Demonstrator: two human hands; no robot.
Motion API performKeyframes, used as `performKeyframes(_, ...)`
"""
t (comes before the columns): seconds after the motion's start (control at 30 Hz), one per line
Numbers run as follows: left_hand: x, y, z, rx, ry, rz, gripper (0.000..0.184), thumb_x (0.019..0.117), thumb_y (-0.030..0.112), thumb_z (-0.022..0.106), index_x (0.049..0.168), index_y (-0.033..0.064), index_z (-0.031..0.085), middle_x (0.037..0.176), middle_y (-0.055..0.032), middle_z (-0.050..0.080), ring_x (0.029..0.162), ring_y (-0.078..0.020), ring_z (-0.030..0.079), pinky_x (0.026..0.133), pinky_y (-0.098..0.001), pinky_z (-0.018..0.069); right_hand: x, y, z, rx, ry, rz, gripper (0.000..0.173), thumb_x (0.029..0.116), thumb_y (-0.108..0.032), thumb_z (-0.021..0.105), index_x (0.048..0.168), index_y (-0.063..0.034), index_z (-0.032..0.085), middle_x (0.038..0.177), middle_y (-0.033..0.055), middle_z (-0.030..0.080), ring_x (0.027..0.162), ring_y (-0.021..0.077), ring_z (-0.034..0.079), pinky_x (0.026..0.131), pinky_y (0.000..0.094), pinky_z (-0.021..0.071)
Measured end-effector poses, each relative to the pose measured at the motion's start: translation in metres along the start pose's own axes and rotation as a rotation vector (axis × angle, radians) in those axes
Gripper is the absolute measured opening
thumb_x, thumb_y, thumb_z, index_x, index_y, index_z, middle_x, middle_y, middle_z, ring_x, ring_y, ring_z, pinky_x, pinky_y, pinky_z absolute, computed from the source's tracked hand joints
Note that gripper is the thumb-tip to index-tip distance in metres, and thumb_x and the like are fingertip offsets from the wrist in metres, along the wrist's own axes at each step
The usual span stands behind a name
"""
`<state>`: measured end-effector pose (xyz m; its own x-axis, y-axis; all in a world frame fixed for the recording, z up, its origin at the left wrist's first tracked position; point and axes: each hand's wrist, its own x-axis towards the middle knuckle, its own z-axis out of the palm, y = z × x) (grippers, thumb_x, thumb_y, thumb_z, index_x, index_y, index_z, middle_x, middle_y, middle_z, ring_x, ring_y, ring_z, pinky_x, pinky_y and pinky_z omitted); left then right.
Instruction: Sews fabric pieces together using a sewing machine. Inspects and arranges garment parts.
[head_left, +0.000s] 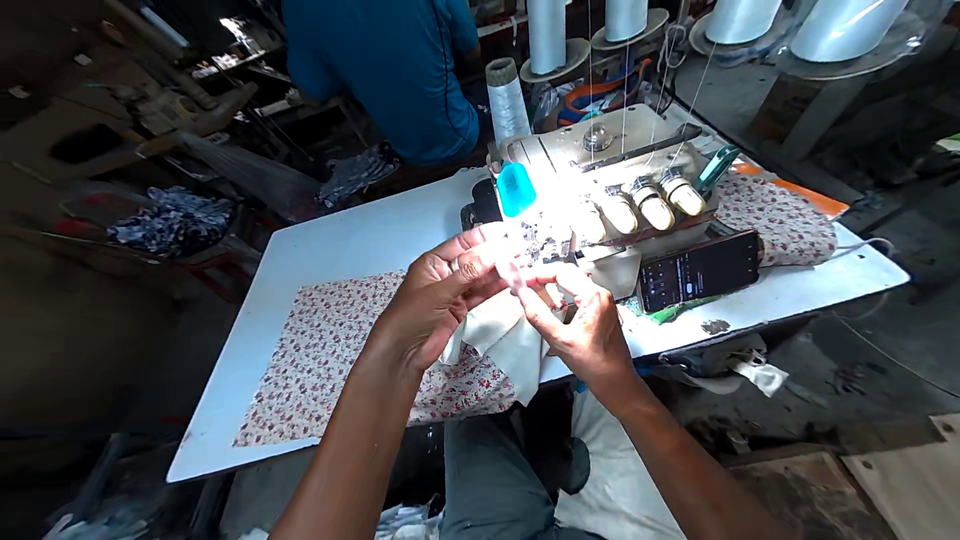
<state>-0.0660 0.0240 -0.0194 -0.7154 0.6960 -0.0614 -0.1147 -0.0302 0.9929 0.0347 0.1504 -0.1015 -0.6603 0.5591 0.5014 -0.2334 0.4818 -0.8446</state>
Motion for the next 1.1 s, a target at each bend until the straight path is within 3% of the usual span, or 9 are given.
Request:
performKeyframes(0.17,-0.005,0.014,0.008,0.139,0.103,0.234,0.032,0.1029,0.000,0.052,0.129,0.0120,0.065,0.109,0.0039,0.073,0.096,-0.0058,0.071,0.090,-0.0237,0.0582,0.019,0.003,0.006,0.062,0.000,-0.047,0.023,0.0896,-0.026,0.076,0.104,-0.0087,0.072,0.093,0.0018,0.070,0.087,0.0065,0.065,0.078,0.0258,0.0526)
performKeyframes(0.33,0.005,0.003,0.006,0.122,0.167,0.221,0.029,0.1046,0.005,0.053,0.130,0.0128,0.064,0.114,0.0060,0.072,0.099,-0.0054,0.071,0.092,-0.0251,0.0584,0.018,0.016,0.006,0.160,-0.031,-0.070,0.012,0.0934,-0.016,0.073,0.101,-0.0065,0.072,0.092,0.0000,0.072,0.086,0.0018,0.068,0.079,0.0191,0.0562)
performKeyframes(0.47,0.008,0.001,0.003,-0.161,0.124,0.119,0.031,0.1094,0.010,0.043,0.134,0.0155,0.062,0.128,0.0029,0.070,0.105,-0.0070,0.072,0.090,-0.0222,0.0586,0.017,0.023,0.003,0.169,-0.054,-0.062,0.013,0.0937,-0.014,0.072,0.105,-0.0061,0.072,0.095,0.0006,0.073,0.089,0.0030,0.068,0.082,0.0210,0.0564)
performKeyframes(0.57,0.008,0.000,0.001,-0.057,0.136,0.182,0.034,0.1088,0.008,0.044,0.138,0.0136,0.059,0.132,0.0020,0.068,0.112,-0.0092,0.069,0.098,-0.0263,0.0561,0.016,0.028,0.003,0.186,-0.060,-0.040,0.011,0.0941,-0.011,0.071,0.103,-0.0057,0.073,0.095,0.0016,0.073,0.088,0.0039,0.068,0.081,0.0216,0.0567)
performKeyframes(0.67,0.010,-0.003,-0.002,0.018,0.193,0.220,0.034,0.1061,0.003,0.048,0.136,0.0131,0.060,0.127,0.0028,0.070,0.105,-0.0084,0.072,0.093,-0.0258,0.0583,0.014,0.029,0.003,0.200,-0.052,-0.014,0.010,0.0941,-0.011,0.071,0.103,-0.0059,0.073,0.092,0.0009,0.073,0.085,0.0027,0.068,0.078,0.0205,0.0563)
performKeyframes(0.83,-0.002,0.001,0.006,-0.041,0.175,0.180,0.036,0.1077,0.004,0.044,0.139,0.0145,0.060,0.122,0.0020,0.070,0.090,-0.0065,0.072,0.085,-0.0231,0.0598,0.013,0.021,-0.006,0.194,-0.081,-0.028,0.020,0.0934,-0.011,0.073,0.112,-0.0052,0.070,0.095,0.0013,0.074,0.085,0.0030,0.069,0.077,0.0202,0.0565)
performKeyframes(0.9,-0.014,0.001,0.010,0.057,0.113,0.242,0.035,0.1082,0.009,0.044,0.138,0.0157,0.060,0.114,0.0032,0.070,0.091,-0.0062,0.071,0.085,-0.0233,0.0596,0.011,0.005,-0.015,0.197,-0.138,-0.018,0.016,0.0960,-0.015,0.071,0.110,-0.0081,0.072,0.097,-0.0018,0.074,0.086,0.0005,0.068,0.077,0.0185,0.0563)
performKeyframes(1.0,-0.030,-0.011,0.014,0.225,0.035,0.330,0.032,0.1081,0.026,0.050,0.133,0.0145,0.065,0.117,0.0043,0.073,0.104,-0.0084,0.071,0.093,-0.0259,0.0576,0.000,-0.020,-0.034,0.157,-0.189,-0.055,0.018,0.0986,-0.021,0.068,0.110,-0.0084,0.075,0.103,-0.0033,0.074,0.094,-0.0017,0.069,0.081,0.0165,0.0573)
performKeyframes(1.1,-0.035,-0.031,0.015,0.221,0.018,0.285,0.053,0.1065,0.053,0.041,0.136,0.0156,0.063,0.121,0.0071,0.072,0.110,-0.0059,0.068,0.097,-0.0250,0.0546,-0.012,-0.026,-0.046,0.092,-0.164,-0.065,0.016,0.0967,-0.022,0.069,0.105,-0.0089,0.076,0.100,-0.0049,0.074,0.093,-0.0039,0.068,0.081,0.0141,0.0560)
